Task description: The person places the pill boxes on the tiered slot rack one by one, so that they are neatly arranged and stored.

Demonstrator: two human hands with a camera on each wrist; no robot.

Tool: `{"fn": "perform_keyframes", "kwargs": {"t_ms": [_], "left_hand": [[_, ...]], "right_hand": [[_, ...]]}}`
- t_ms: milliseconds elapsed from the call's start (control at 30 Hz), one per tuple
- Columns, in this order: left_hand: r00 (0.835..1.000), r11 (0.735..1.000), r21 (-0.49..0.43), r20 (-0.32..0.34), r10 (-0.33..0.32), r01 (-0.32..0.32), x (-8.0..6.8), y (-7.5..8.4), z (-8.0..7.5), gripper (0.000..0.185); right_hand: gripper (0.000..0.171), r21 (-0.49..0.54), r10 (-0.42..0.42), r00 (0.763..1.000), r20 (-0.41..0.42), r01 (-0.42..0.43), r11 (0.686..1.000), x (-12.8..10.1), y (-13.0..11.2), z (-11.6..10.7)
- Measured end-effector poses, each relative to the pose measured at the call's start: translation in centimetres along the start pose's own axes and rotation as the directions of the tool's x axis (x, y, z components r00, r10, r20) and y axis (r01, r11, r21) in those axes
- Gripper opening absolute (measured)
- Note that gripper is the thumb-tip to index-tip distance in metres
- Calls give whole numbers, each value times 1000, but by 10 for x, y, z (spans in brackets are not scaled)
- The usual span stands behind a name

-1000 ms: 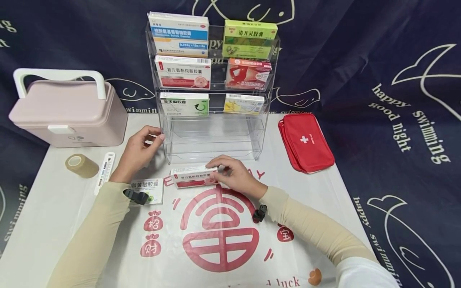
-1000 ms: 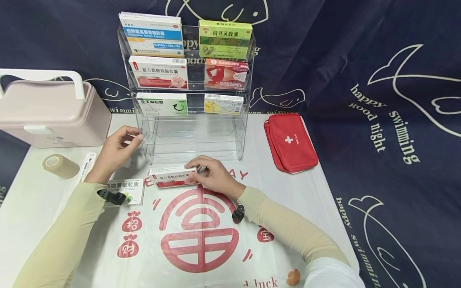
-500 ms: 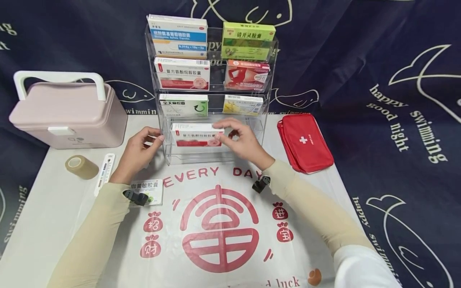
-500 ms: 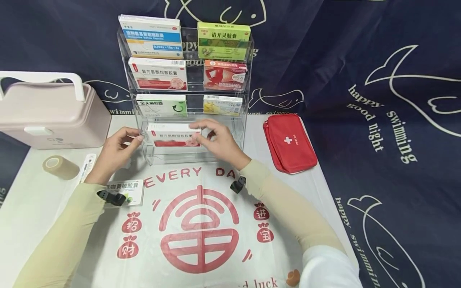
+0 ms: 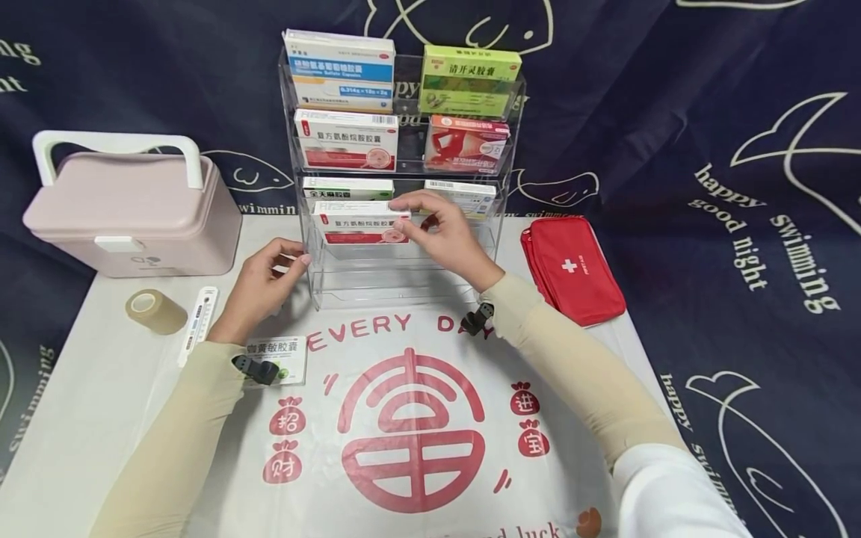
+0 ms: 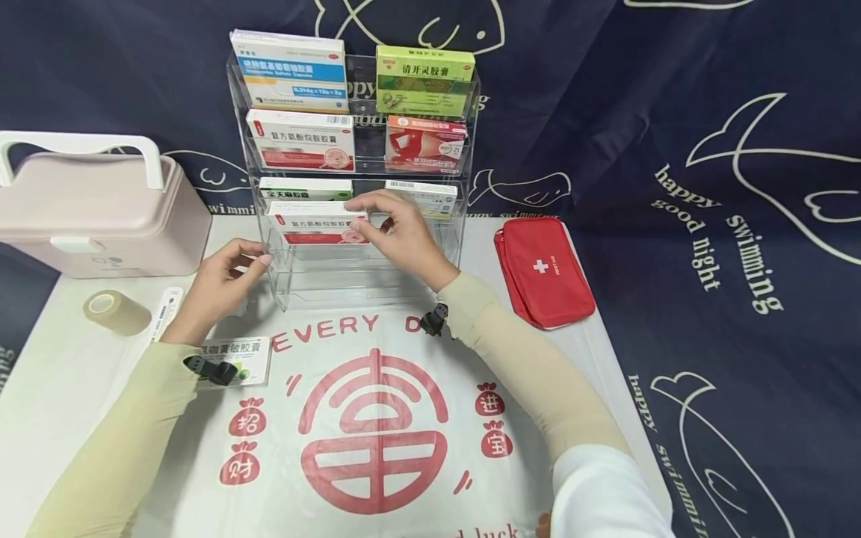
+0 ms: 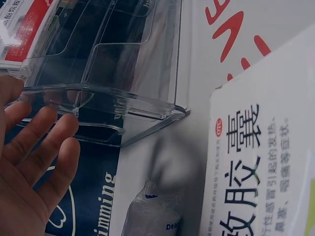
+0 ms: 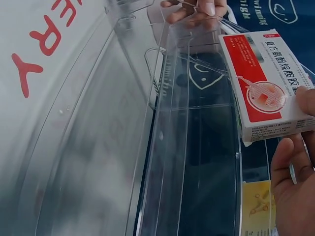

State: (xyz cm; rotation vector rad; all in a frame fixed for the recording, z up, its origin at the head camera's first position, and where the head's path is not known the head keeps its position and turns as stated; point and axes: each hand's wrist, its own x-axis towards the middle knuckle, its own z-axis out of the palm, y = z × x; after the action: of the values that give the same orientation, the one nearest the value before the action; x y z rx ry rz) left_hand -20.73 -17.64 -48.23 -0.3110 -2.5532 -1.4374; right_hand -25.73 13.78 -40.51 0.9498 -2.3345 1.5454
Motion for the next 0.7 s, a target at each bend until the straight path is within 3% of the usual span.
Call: {"fn": "perform_keyframes", "kwargs": {"t_ms": [300, 700], "left_hand": [[1000, 1000, -11, 2, -1, 1, 0, -2, 0, 33], [1000, 1000, -28, 6, -3, 4, 0, 0, 0, 32]], "right_hand": [[22, -12, -26, 1000, 6, 26, 1000, -1, -32, 5], [24, -29, 24, 998, 55, -23, 999, -2, -24, 15]]}}
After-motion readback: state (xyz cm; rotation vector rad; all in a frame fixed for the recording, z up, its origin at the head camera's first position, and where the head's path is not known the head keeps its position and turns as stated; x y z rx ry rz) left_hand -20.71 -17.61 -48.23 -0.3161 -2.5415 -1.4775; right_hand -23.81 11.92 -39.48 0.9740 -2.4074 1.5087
